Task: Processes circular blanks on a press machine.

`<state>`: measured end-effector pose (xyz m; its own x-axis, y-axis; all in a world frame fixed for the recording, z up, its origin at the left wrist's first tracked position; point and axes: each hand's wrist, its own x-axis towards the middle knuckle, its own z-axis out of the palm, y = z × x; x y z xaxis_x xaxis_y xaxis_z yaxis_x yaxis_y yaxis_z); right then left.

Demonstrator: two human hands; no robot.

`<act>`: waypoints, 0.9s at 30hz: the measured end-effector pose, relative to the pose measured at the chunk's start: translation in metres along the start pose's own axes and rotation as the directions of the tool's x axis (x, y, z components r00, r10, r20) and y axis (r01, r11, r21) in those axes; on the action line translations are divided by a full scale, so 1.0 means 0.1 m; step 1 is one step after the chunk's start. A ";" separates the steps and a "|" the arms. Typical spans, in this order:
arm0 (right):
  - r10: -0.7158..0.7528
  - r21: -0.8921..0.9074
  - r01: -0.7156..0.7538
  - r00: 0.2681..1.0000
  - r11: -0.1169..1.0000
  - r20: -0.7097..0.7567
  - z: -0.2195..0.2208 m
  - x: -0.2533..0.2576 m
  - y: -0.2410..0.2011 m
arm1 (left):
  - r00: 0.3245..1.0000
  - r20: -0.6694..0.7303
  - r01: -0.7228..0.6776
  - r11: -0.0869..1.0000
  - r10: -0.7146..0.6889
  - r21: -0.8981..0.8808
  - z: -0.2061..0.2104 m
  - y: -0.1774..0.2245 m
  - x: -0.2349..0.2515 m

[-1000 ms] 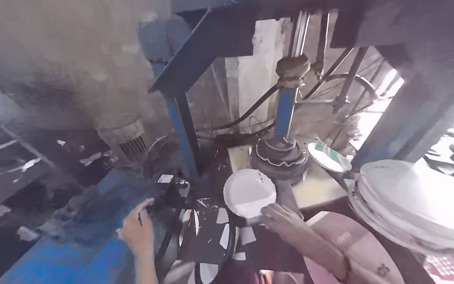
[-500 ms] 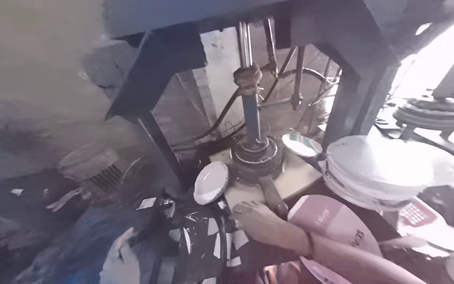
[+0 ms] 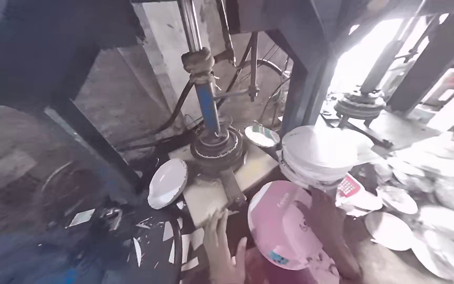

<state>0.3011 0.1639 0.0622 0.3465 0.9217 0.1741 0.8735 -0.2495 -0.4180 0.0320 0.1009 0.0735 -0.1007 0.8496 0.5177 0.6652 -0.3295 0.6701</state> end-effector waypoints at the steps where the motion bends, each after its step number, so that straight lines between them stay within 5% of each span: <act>1: 0.004 0.018 -0.004 1.000 1.000 -0.005 -0.01 0.00 0.03 | 1.000 0.012 0.005 1.000 -0.005 -0.005 0.03 0.02 -0.01; 7: -0.008 0.025 0.012 0.989 1.000 -0.147 0.02 -0.09 0.10 | 1.000 -0.013 0.022 0.999 -0.021 0.044 -0.09 -0.20 -0.16; 11: -0.007 0.272 0.065 0.978 0.960 -0.209 0.01 0.00 0.21 | 0.994 0.070 0.090 0.989 -0.082 -0.116 -0.15 -0.14 -0.22; 15: -0.161 0.700 0.382 0.918 0.604 -0.362 -0.15 -0.14 0.18 | 0.953 0.281 0.248 0.822 -0.112 -0.513 -0.04 0.01 -0.32; 18: -0.311 0.761 0.464 0.882 0.453 -0.353 -0.31 -0.24 0.24 | 0.921 0.388 0.251 0.705 0.038 -0.663 0.12 0.16 -0.41; 22: -0.363 0.738 0.476 0.872 0.478 -0.328 -0.68 -0.09 0.80 | 0.820 0.496 0.045 0.830 0.287 -0.555 0.14 0.21 -0.34; 27: -0.436 0.531 0.474 0.876 0.702 -0.206 -0.88 -0.02 1.04 | 0.910 0.414 0.183 0.891 0.006 -0.415 0.03 0.13 -0.26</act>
<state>0.4216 0.1098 0.0970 -0.0064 0.8553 0.5181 0.5960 0.4193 -0.6848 0.0450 0.0757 0.0672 0.2187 0.9420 0.2546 0.2675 -0.3088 0.9127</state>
